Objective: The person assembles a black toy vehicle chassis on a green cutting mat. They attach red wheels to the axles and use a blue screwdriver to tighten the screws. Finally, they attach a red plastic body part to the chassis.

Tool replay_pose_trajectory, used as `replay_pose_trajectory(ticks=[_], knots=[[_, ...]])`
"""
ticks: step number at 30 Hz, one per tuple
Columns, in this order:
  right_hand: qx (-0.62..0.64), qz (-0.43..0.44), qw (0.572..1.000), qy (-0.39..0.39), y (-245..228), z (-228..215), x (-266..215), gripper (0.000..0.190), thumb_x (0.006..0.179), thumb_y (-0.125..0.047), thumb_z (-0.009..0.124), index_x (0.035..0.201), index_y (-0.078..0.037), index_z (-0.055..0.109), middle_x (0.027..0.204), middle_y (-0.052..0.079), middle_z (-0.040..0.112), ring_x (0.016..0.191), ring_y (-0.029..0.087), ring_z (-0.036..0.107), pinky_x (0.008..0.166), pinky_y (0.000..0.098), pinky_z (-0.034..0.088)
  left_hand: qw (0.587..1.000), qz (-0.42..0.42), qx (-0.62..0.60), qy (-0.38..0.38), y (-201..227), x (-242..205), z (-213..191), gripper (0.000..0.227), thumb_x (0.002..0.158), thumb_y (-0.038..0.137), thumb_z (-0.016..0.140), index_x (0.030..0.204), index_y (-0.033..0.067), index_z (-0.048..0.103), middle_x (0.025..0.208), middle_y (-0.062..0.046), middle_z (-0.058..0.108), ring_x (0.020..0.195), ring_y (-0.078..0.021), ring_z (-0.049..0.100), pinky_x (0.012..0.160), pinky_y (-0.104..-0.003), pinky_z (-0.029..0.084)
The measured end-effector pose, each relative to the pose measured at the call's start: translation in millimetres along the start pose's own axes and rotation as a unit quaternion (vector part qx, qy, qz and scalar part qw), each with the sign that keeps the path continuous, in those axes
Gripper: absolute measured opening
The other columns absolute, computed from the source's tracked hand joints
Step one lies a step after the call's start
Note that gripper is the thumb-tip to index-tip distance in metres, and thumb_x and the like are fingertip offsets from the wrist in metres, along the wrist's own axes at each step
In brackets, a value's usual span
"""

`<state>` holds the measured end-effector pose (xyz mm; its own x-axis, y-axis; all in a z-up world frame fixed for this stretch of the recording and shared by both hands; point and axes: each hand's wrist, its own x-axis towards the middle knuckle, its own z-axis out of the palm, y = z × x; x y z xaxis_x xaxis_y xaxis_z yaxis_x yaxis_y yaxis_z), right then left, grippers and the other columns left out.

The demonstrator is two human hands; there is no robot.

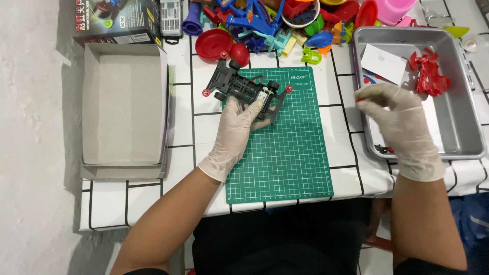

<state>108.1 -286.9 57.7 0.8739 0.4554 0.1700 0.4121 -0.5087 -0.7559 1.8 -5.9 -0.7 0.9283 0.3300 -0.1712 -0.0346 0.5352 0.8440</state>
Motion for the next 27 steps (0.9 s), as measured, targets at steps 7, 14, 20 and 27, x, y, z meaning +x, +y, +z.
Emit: replay_pose_trajectory(ticks=[7, 14, 20, 27], knots=[[0.243, -0.056, 0.964, -0.088, -50.1, 85.3, -9.3, 0.023, 0.081, -0.002, 0.083, 0.103, -0.004, 0.078, 0.091, 0.013, 0.076, 0.084, 0.018, 0.066, 0.082, 0.0337, 0.055, 1.000, 0.017, 0.010, 0.023, 1.8, -2.8, 2.3, 0.033, 0.095, 0.015, 0.071, 0.119, 0.0043, 0.051, 0.097, -0.006, 0.062, 0.095, -0.0264, 0.073, 0.078, -0.046, 0.069], [0.246, -0.060, 0.959, -0.130, -37.5, 119.0, 1.8, 0.023, 0.084, 0.001, 0.081, 0.107, -0.002, 0.078, 0.096, 0.012, 0.075, 0.089, 0.016, 0.067, 0.083, 0.0337, 0.056, 0.999, 0.016, 0.006, 0.032, 13.0, -9.0, 9.2, 0.033, 0.093, 0.016, 0.072, 0.115, 0.0026, 0.051, 0.093, -0.002, 0.053, 0.098, -0.0271, 0.070, 0.077, -0.048, 0.070], [0.266, -0.042, 0.957, -0.111, -27.7, 128.4, -3.2, 0.021, 0.084, 0.004, 0.080, 0.105, 0.000, 0.076, 0.102, 0.013, 0.074, 0.096, 0.017, 0.071, 0.086, 0.0323, 0.058, 1.000, 0.014, 0.004, 0.022, 15.6, -10.4, 12.1, 0.035, 0.094, 0.016, 0.072, 0.117, 0.0008, 0.051, 0.095, -0.006, 0.055, 0.102, -0.0315, 0.070, 0.076, -0.049, 0.070], [0.273, -0.067, 0.957, -0.068, -21.9, 130.1, -4.4, 0.021, 0.085, 0.007, 0.078, 0.106, 0.003, 0.075, 0.100, 0.015, 0.071, 0.097, 0.020, 0.070, 0.085, 0.0327, 0.058, 1.000, 0.011, 0.021, 0.010, 11.4, -7.9, 10.1, 0.037, 0.095, 0.017, 0.070, 0.121, 0.0010, 0.050, 0.098, -0.007, 0.057, 0.104, -0.0294, 0.069, 0.076, -0.046, 0.071]])
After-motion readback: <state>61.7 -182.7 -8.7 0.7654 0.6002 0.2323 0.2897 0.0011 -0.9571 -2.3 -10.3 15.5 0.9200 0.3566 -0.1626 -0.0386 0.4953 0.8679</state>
